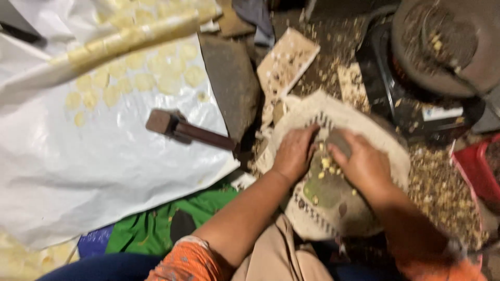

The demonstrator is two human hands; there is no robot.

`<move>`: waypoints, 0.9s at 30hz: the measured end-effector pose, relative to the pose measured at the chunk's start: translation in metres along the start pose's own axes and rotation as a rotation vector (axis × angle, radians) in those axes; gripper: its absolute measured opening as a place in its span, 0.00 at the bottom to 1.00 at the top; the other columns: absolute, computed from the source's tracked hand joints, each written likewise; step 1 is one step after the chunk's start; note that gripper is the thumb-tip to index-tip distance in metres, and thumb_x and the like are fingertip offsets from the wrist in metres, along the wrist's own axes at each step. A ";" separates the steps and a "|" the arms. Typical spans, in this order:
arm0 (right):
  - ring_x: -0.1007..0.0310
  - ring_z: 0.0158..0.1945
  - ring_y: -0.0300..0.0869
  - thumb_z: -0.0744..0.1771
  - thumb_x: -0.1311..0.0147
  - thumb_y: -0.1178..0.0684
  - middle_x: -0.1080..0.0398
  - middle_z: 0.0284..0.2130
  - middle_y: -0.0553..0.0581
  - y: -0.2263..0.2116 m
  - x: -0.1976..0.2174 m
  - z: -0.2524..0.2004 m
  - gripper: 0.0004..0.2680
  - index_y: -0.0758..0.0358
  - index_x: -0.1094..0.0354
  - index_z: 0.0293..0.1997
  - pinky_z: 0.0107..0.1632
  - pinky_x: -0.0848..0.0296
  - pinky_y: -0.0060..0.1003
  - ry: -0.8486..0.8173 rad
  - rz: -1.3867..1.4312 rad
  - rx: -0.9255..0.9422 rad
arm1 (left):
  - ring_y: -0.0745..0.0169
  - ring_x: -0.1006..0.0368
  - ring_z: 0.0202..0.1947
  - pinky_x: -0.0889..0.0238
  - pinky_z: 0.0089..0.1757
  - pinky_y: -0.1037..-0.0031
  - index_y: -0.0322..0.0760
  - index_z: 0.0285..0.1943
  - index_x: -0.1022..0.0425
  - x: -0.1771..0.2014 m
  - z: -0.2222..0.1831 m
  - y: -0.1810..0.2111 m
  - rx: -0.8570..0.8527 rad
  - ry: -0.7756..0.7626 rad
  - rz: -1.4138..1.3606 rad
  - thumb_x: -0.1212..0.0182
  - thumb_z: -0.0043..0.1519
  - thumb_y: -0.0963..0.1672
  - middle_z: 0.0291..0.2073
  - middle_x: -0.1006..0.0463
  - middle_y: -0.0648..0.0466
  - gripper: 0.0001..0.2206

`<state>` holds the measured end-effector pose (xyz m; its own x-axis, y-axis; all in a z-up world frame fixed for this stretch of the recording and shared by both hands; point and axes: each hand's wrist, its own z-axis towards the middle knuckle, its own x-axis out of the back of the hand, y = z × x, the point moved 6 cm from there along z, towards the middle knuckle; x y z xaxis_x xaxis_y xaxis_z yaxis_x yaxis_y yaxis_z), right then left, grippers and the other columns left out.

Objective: Roasting, cracking, and flattening nuts using traditional manual tools.

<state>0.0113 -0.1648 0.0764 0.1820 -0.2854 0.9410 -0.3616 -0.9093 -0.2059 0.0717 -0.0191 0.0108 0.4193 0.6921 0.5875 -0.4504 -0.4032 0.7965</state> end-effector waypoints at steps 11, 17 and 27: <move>0.25 0.54 0.64 0.68 0.47 0.36 0.26 0.51 0.62 0.001 -0.007 0.022 0.20 0.42 0.38 0.68 0.54 0.26 0.60 0.003 0.176 -0.057 | 0.33 0.60 0.78 0.70 0.69 0.36 0.33 0.79 0.52 -0.002 -0.027 0.009 0.064 -0.034 0.187 0.55 0.72 0.50 0.78 0.53 0.36 0.28; 0.22 0.49 0.63 0.67 0.48 0.36 0.24 0.47 0.64 0.019 -0.030 0.029 0.19 0.38 0.38 0.65 0.50 0.24 0.59 -0.013 0.183 -0.084 | 0.36 0.63 0.79 0.70 0.69 0.37 0.35 0.79 0.52 -0.009 -0.027 0.007 0.094 -0.068 0.261 0.53 0.70 0.50 0.79 0.55 0.40 0.30; 0.20 0.42 0.64 0.70 0.55 0.37 0.30 0.49 0.60 0.021 0.013 -0.007 0.17 0.36 0.41 0.69 0.43 0.21 0.59 0.089 -0.075 0.079 | 0.36 0.65 0.79 0.71 0.69 0.38 0.35 0.79 0.53 -0.005 -0.030 0.011 0.093 -0.142 0.263 0.56 0.71 0.50 0.79 0.56 0.39 0.29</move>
<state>-0.0003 -0.1851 0.0866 0.1227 -0.1912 0.9739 -0.2764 -0.9490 -0.1515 0.0407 -0.0085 0.0127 0.4067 0.4690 0.7840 -0.4865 -0.6151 0.6204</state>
